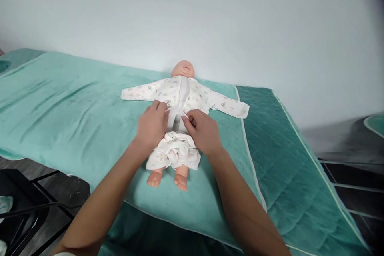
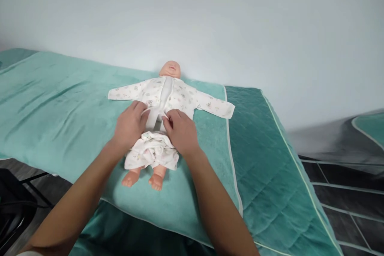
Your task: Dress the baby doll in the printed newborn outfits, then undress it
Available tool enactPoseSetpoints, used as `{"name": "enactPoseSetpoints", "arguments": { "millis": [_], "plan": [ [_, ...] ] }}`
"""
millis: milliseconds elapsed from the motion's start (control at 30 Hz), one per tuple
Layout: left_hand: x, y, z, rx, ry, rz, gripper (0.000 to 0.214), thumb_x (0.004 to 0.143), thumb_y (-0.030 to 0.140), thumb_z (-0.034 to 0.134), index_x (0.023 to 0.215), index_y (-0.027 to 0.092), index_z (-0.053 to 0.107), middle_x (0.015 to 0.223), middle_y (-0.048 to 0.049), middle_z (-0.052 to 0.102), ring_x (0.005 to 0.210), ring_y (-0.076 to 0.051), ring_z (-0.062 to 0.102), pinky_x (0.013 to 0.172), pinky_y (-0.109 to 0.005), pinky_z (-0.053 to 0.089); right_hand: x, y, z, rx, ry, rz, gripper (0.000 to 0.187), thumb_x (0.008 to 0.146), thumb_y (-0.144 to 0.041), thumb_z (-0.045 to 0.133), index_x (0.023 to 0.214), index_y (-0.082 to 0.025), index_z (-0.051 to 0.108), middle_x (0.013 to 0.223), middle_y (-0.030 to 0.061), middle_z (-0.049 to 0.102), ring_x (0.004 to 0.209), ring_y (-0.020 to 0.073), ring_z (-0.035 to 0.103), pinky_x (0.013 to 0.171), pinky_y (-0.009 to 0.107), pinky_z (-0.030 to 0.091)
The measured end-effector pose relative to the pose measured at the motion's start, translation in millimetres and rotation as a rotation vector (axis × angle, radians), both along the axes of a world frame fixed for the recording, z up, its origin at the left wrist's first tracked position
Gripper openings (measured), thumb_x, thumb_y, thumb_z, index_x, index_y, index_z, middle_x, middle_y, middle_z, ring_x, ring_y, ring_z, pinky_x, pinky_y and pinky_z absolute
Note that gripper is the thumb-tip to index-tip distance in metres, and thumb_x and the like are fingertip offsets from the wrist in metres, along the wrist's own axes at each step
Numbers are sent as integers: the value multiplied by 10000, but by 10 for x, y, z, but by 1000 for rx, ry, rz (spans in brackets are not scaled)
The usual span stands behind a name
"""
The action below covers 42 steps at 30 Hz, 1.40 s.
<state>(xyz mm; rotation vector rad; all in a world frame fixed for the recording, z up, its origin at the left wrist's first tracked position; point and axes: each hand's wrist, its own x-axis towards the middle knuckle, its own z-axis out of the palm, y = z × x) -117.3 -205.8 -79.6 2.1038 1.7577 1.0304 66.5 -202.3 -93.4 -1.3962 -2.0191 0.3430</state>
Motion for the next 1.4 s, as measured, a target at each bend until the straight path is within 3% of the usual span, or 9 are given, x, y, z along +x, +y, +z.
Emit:
{"name": "enactPoseSetpoints", "arguments": {
  "millis": [100, 233, 333, 600, 767, 933, 1133, 1267, 1400],
  "plan": [
    [-187, 174, -102, 1, -456, 171, 188, 974, 370, 538, 890, 204, 568, 783, -16, 556, 771, -180, 543, 771, -306, 455, 40, 57, -34, -84, 408, -59, 232, 950, -429, 559, 832, -234, 515, 688, -31, 532, 640, 153, 531, 650, 293, 418],
    [-627, 431, -374, -127, -1249, 199, 199, 920, 378, 615, 935, 181, 587, 843, -22, 631, 728, -139, 589, 725, -285, 527, 226, 149, -105, -40, 888, -175, 266, 859, -455, 660, 825, -232, 519, 691, -53, 529, 606, 126, 557, 618, 272, 485],
    [-930, 520, -525, -117, -1413, 209, 199, 876, 330, 684, 921, 171, 574, 832, -32, 664, 703, -125, 629, 678, -259, 553, 569, 197, -209, 69, 1054, -334, 333, 763, -480, 731, 792, -222, 523, 681, -66, 516, 571, 99, 507, 577, 251, 484],
    [-1194, 393, -646, -68, -843, 447, 189, 958, 353, 531, 850, 218, 456, 526, 77, 455, 414, -98, 429, 468, -212, 344, 1471, -103, -568, -62, 626, -691, 187, 751, -366, 669, 692, -216, 572, 540, -44, 558, 507, 142, 507, 526, 281, 402],
    [-1178, 238, -658, 61, -393, 640, 104, 942, 319, 544, 943, 216, 531, 737, -5, 597, 697, -170, 577, 655, -260, 400, 1459, -285, -606, -125, 329, -736, 200, 761, -382, 606, 646, -221, 576, 572, -7, 581, 571, 176, 507, 600, 318, 383],
    [-1078, 189, -650, -57, -116, 691, 190, 951, 333, 521, 1088, 216, 580, 887, -96, 658, 879, -283, 637, 758, -357, 447, 1318, -323, -611, -175, 40, -736, 194, 784, -403, 580, 710, -223, 580, 695, 44, 618, 655, 207, 510, 639, 333, 351],
    [-985, 193, -722, 322, 141, 415, 232, 912, 189, 525, 1123, 164, 620, 1177, -170, 627, 1162, -333, 543, 1007, -490, 406, 1127, -368, -635, 103, -102, -665, 170, 847, -344, 568, 928, -200, 608, 1109, 159, 614, 951, 303, 583, 761, 408, 443],
    [-875, 150, -692, 263, 296, -66, 235, 1007, 293, 454, 1035, 197, 666, 1027, -104, 686, 1031, -262, 575, 920, -416, 422, 875, -373, -578, 379, -108, -267, 173, 918, -207, 539, 1078, -192, 603, 1155, 154, 634, 1122, 297, 567, 949, 439, 460],
    [-814, 139, -658, 161, 364, -257, 320, 1037, 375, 408, 964, 209, 672, 967, -73, 692, 947, -232, 564, 817, -378, 403, 603, -357, -539, 250, -299, 47, 194, 913, -132, 534, 1072, -204, 621, 1127, 103, 675, 1057, 273, 581, 916, 402, 449]
  ]
}}
